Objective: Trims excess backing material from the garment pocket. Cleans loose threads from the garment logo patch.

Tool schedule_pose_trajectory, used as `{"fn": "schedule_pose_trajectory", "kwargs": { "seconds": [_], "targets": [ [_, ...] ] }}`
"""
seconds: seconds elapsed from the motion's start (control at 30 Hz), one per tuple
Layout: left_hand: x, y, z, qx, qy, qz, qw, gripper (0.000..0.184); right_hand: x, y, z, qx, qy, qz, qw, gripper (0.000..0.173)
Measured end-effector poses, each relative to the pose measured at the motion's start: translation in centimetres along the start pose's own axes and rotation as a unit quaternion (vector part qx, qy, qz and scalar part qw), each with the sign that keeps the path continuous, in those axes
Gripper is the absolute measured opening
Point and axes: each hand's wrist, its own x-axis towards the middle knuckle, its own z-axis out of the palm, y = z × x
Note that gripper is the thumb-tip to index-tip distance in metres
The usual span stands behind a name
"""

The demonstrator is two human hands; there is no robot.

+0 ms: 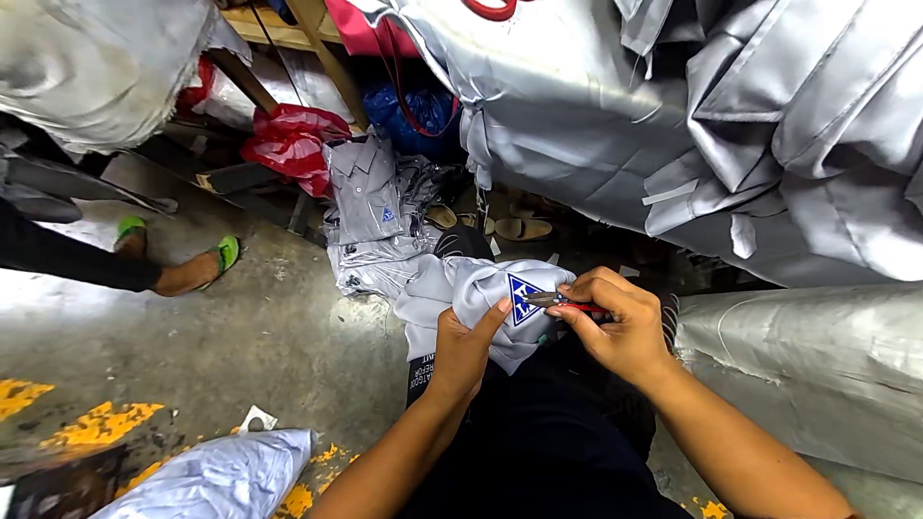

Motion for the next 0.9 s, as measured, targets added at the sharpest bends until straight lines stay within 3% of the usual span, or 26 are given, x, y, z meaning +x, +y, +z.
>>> {"fn": "schedule_pose_trajectory", "kwargs": {
  "seconds": [0.2,0.33,0.53,0.9],
  "targets": [
    [-0.1,-0.2,0.1,-0.003,0.003,0.001,1.000,0.015,-0.1,-0.1,-0.1,-0.004,-0.012,-0.016,1.000,0.023],
    [0.0,-0.3,0.1,-0.001,0.011,0.008,1.000,0.015,-0.2,-0.7,-0.8,0.037,-0.049,0.022,0.998,0.025],
    [0.0,-0.4,0.1,0.013,0.013,0.015,1.000,0.014,-0.2,-0.9,-1.1,-0.012,-0.047,0.062,0.997,0.027],
    [0.0,0.0,0.1,-0.016,0.022,-0.032,0.999,0.014,-0.1,-0.9,-0.8,-0.051,-0.064,0.012,0.997,0.026]
  ]
}}
